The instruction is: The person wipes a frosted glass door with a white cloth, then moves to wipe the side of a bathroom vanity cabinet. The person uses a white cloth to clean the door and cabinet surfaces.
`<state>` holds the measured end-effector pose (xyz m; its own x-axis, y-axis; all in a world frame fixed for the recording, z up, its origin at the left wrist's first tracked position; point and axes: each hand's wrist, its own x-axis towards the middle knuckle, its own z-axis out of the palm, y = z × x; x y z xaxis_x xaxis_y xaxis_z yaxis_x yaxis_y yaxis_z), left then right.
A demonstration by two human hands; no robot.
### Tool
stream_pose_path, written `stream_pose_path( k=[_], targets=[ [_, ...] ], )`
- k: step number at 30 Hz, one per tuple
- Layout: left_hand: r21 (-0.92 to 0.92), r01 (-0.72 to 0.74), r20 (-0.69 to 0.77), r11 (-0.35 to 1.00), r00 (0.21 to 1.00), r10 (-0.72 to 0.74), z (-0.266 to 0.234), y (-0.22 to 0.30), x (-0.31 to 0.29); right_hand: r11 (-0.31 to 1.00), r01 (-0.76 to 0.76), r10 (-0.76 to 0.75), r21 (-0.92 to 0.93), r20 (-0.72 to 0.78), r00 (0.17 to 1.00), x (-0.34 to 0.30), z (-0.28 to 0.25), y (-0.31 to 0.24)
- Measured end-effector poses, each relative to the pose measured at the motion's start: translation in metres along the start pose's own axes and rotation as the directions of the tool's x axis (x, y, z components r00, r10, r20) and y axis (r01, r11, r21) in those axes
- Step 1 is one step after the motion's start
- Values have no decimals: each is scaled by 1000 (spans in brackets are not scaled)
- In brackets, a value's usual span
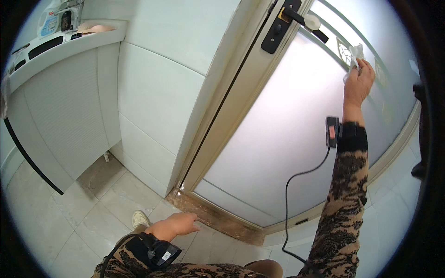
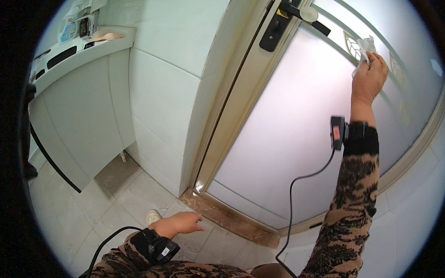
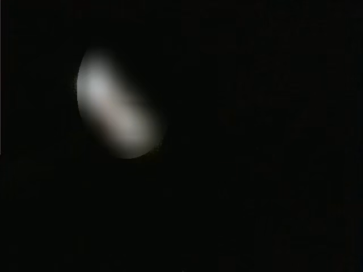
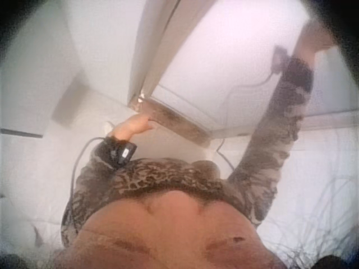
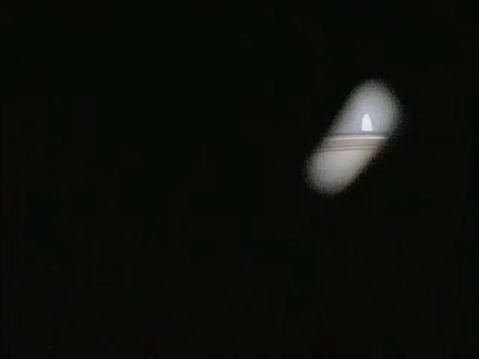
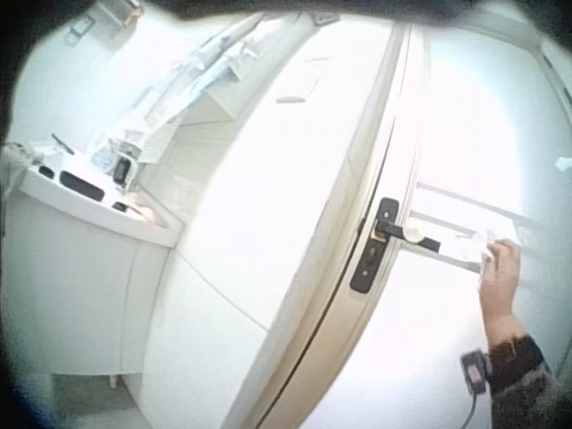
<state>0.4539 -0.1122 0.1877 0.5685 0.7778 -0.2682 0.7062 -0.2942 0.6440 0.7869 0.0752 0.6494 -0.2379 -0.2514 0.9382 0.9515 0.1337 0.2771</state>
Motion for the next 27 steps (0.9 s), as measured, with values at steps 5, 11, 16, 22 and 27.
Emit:
stream_pose_path(
  k=[5, 11, 16, 22, 27],
  targets=[
    [-44, -82, -81, 996, 994, 78, -16, 21, 9, 992, -36, 35, -125, -8, 999, -12, 55, -8],
    [-44, -172, -136, 984, 977, 164, -28, 75, 10, 966, 187, -216, 180, 159, 963, -50, 73, -91],
    [79, -18, -51, 997, 998, 22, -61, 122, 10, 937, 93, -156, 336, 165, 974, -108, 69, -102],
    [51, 53, -93, 997, 994, -48, -106, 155, 7, 899, 100, -257, 426, 329, 909, -128, 62, -98],
    [-61, 6, -131, 998, 991, -14, -141, 182, -6, 897, 106, -282, 428, 374, 884, -140, 49, -105]
  ],
)
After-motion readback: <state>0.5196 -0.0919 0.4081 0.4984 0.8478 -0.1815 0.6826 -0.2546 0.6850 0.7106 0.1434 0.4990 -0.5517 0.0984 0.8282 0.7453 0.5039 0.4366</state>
